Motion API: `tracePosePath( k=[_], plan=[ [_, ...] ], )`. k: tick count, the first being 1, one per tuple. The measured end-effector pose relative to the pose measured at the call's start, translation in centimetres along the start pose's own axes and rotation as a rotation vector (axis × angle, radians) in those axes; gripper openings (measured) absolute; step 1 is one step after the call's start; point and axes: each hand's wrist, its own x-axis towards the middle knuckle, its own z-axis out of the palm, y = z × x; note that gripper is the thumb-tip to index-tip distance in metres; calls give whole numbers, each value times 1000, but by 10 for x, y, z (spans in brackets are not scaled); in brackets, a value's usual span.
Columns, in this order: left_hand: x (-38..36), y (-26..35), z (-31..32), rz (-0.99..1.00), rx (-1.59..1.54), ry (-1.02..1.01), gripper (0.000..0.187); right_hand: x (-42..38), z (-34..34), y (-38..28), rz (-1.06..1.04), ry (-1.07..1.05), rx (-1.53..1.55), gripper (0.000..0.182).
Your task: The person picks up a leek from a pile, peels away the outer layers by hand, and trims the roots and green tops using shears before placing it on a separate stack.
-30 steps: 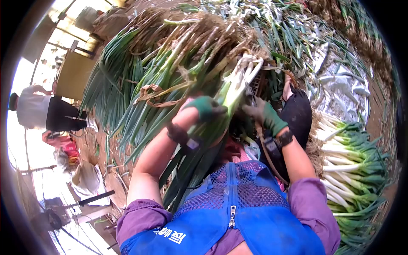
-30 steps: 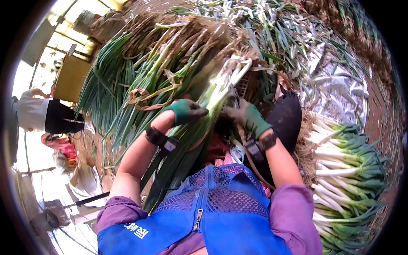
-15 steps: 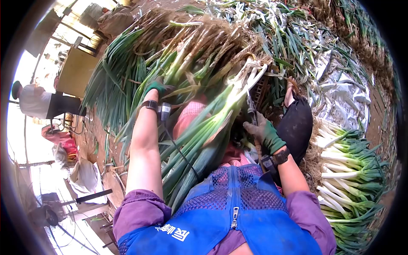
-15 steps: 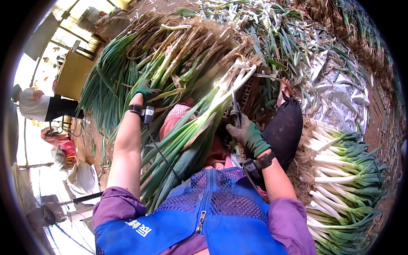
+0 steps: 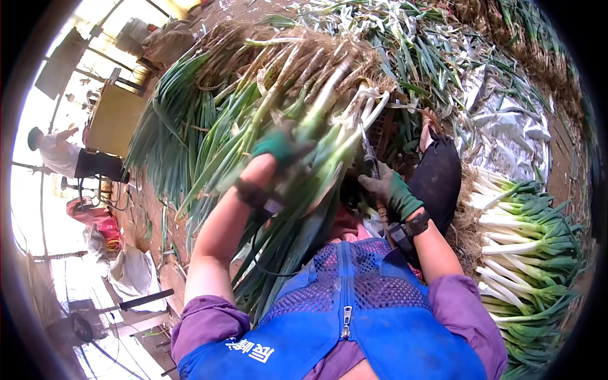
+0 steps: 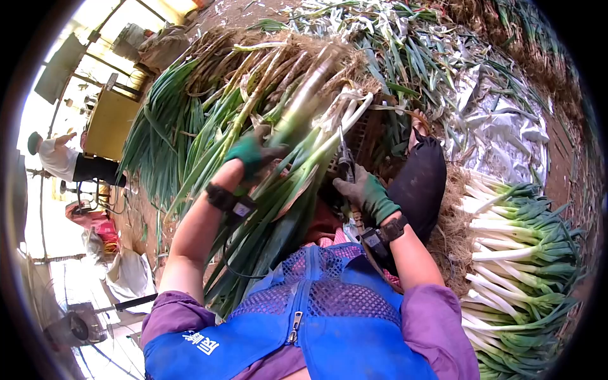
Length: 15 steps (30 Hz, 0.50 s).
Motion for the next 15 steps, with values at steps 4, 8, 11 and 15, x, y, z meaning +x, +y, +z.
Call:
tracePosePath(
  k=[4,8,11,15],
  plan=[
    [38,-6,38,64,-35,-207,80,-9,-4,-6,14,-56,138,69],
    [64,-16,41,60,-73,-369,54,-54,5,-23,-168,-128,143,71],
    [50,5,21,251,105,-422,45,-77,4,-48,-104,-226,-72,63],
    [62,-18,35,437,112,-415,40,-56,8,-25,-59,-40,68,66]
  ],
)
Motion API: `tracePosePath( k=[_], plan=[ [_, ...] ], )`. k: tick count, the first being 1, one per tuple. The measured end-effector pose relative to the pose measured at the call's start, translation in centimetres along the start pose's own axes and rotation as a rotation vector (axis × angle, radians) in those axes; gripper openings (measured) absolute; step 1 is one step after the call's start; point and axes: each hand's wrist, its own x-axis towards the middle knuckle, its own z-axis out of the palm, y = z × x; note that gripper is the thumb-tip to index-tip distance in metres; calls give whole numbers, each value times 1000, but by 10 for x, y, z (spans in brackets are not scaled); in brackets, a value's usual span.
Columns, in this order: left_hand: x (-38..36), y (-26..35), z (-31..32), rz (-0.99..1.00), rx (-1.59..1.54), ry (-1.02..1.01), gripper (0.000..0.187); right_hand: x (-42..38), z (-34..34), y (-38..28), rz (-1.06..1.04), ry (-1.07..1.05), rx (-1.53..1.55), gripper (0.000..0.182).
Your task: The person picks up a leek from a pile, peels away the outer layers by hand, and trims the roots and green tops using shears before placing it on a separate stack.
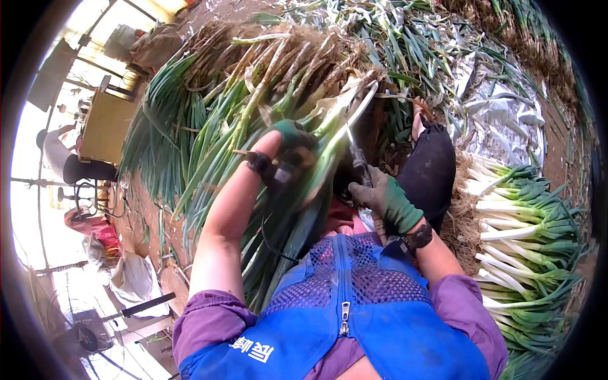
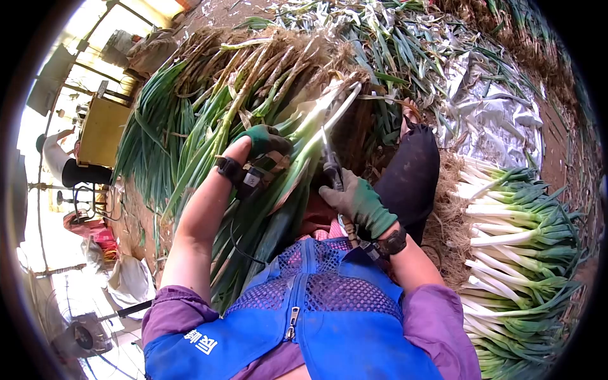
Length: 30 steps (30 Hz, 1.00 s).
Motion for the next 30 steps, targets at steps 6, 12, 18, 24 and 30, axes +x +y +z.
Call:
tracePosePath(
  k=[6,12,18,24,30],
  plan=[
    [13,-15,6,68,-13,-29,35,-18,6,-23,-21,-84,-166,58],
    [-5,48,-19,-356,-270,180,45,-13,5,-18,-36,-25,-80,57],
    [24,22,-6,-375,-112,394,40,5,12,-6,-87,-13,44,64],
    [37,-13,29,336,177,128,24,70,-13,1,10,52,117,55],
    [-2,1,33,544,-3,35,32,129,-43,16,-65,-59,102,53]
  ],
)
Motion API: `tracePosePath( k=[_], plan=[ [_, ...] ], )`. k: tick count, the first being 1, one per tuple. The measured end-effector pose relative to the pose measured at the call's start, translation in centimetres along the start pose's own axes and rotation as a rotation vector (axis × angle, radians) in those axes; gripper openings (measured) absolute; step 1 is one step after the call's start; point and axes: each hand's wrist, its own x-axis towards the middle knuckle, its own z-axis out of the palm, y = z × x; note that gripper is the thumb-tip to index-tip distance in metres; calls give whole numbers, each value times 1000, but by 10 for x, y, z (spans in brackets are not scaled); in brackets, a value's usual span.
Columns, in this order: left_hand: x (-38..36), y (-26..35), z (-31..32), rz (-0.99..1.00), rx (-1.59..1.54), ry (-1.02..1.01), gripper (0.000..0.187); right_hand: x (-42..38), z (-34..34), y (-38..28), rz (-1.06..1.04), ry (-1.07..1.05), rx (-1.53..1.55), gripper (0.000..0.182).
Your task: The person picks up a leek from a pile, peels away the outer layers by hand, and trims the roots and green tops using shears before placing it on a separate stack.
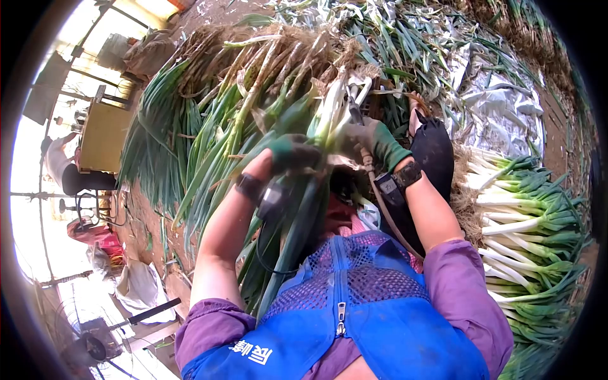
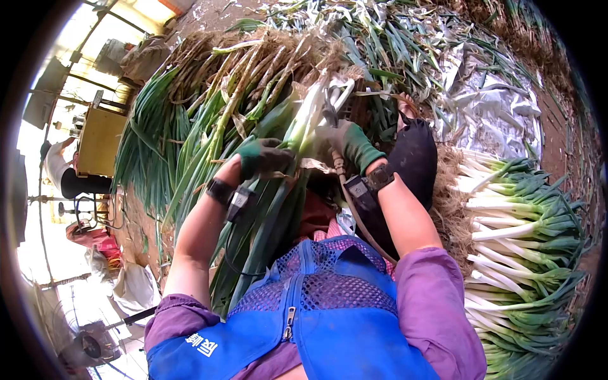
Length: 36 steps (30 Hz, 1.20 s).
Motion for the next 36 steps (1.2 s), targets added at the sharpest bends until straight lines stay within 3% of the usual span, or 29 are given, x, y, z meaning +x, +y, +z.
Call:
tracePosePath(
  k=[1,2,3,4,5,7,9,12,13,16,17,19,21,23,26,28,29,30,31,34,36],
  plan=[
    [-10,2,1,42,-34,27,31,1,2,-2,61,7,46,54],
    [-14,12,-7,181,219,28,30,2,5,-2,124,12,92,54],
    [-19,23,-14,321,470,66,29,3,9,5,1,-16,-88,52],
    [-21,24,-8,123,97,133,27,4,14,11,-125,-22,-266,50],
    [-24,27,0,-75,-277,195,25,3,18,18,-187,-24,-249,49],
    [-26,28,3,-117,-347,217,25,8,17,23,-165,-37,-249,47],
    [-25,27,-7,201,269,141,28,25,3,15,-54,-40,-291,49],
    [-28,21,-2,206,256,220,22,32,-1,-2,42,2,-242,65],
    [-30,24,-2,19,-179,278,23,30,1,-9,120,23,-146,69],
    [-38,48,-8,-560,-1489,387,32,34,3,-11,56,39,-335,72],
    [-43,49,-9,-503,-1800,374,36,33,2,-9,59,23,-268,73],
    [-59,10,11,-220,-1148,444,47,27,4,-5,64,-9,-130,75],
    [-61,-4,18,-224,-940,430,49,10,21,8,-147,-80,-234,74],
    [-54,9,14,-213,-790,453,43,-14,34,3,-128,-108,-271,70],
    [-41,-56,48,-472,-1476,366,34,-61,39,-44,158,-164,-187,60],
    [-32,-77,64,-482,-846,513,30,-85,35,-50,212,-308,-103,54],
    [-22,-39,38,-645,-792,552,30,-97,37,-44,270,-383,42,52],
    [-17,-16,25,-808,-736,589,30,-111,42,-46,144,-374,123,37],
    [-16,-51,43,-702,-489,691,27,-123,40,-56,157,-339,22,38],
    [-13,13,7,-802,188,683,25,-148,37,-60,125,-152,-176,49],
    [-10,-5,13,-774,-169,603,33,-154,37,-58,108,-84,-181,56]
  ],
)
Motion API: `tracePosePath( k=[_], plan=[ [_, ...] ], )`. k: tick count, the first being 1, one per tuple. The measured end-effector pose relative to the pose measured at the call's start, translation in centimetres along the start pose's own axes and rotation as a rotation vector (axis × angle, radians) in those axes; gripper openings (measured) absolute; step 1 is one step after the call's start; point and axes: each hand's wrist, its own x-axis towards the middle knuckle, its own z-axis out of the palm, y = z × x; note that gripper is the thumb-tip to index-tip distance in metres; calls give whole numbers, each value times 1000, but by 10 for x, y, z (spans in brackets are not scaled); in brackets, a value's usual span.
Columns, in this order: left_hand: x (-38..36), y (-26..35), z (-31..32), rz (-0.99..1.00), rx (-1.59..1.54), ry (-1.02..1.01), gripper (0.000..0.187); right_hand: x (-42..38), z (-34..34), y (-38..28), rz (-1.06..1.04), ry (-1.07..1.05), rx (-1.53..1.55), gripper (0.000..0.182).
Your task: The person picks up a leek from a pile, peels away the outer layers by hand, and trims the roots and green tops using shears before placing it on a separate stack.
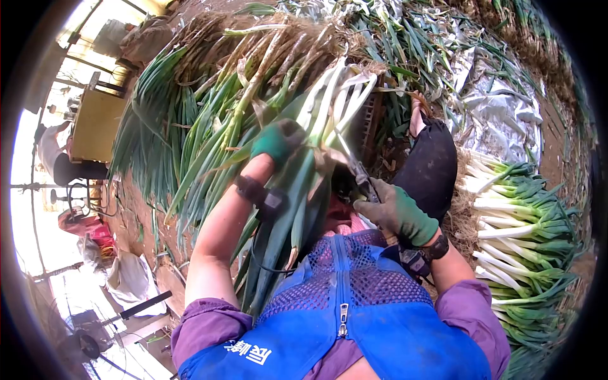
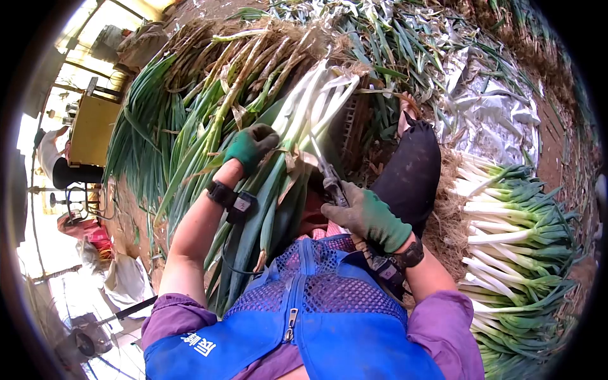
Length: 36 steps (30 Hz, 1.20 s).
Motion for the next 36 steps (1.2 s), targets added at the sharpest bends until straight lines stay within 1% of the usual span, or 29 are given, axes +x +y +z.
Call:
tracePosePath(
  k=[2,3,4,6,7,9,11,12,13,14,16,17,18,19,20,21,22,24,25,26,27,28,29,30,32,33,34,35,36],
  plan=[
    [-7,16,1,-71,-117,-218,36,0,1,-2,-3,-27,74,58],
    [-11,23,0,-46,-83,-252,40,-1,0,-8,72,-79,82,57],
    [-10,28,-4,-89,-115,-301,40,-3,-2,-26,148,-129,90,57],
    [-5,35,-9,-171,-179,-402,41,2,-4,-30,157,-98,149,57],
    [-10,35,-11,-73,-337,-474,45,11,-1,-16,90,-21,199,57],
    [-14,30,-1,-75,-425,-536,42,31,-3,6,0,143,259,59],
    [-17,20,10,-41,-416,-565,40,59,-12,45,88,222,142,62],
    [-21,30,2,-97,-384,-576,40,71,-16,60,132,261,84,63],
    [-28,50,-13,-154,-351,-585,40,79,-19,61,297,330,-146,74],
    [-32,61,-21,-212,-319,-594,40,82,-20,63,323,314,-180,81],
    [-10,39,-9,-131,-249,-532,48,86,-22,63,373,290,-250,93],
    [-1,37,-4,-98,-205,-474,52,89,-18,65,342,294,-284,93],
    [4,33,1,-67,-161,-416,55,96,-10,78,237,359,-381,92],
    [-2,60,-9,-72,-69,-365,62,105,1,95,130,423,-477,92],
    [4,60,-1,-12,-15,-388,63,110,8,100,21,486,-573,91],
    [13,57,8,48,39,-411,65,114,17,105,-92,612,-726,74],
    [21,55,14,108,93,-435,66,120,19,100,-152,597,-537,66],
    [25,63,16,28,244,-489,62,132,18,86,-263,560,-159,51],
    [23,74,8,-1,299,-503,60,136,23,80,-276,563,1,33],
    [21,82,0,-31,355,-517,59,136,25,79,-258,476,109,32],
    [16,86,-5,-81,340,-399,52,134,28,78,-240,388,219,31],
    [27,61,-7,-61,204,-368,46,133,31,77,-223,298,329,31],
    [39,32,-10,-64,152,-259,47,131,35,72,-95,239,396,30],
    [46,9,-19,-69,99,-147,49,134,38,74,-57,195,450,30],
    [33,-4,-52,-131,-60,-106,31,146,47,84,17,98,553,32],
    [31,-24,-58,-177,-300,-54,31,154,45,90,-165,95,129,34],
    [24,-27,-72,-290,-408,-39,29,165,40,97,-341,94,-298,35],
    [18,-32,-83,-308,-550,-48,27,178,38,107,-508,92,-725,37],
    [12,-35,-89,-326,-693,-59,25,199,47,129,-505,77,-315,33]
  ],
)
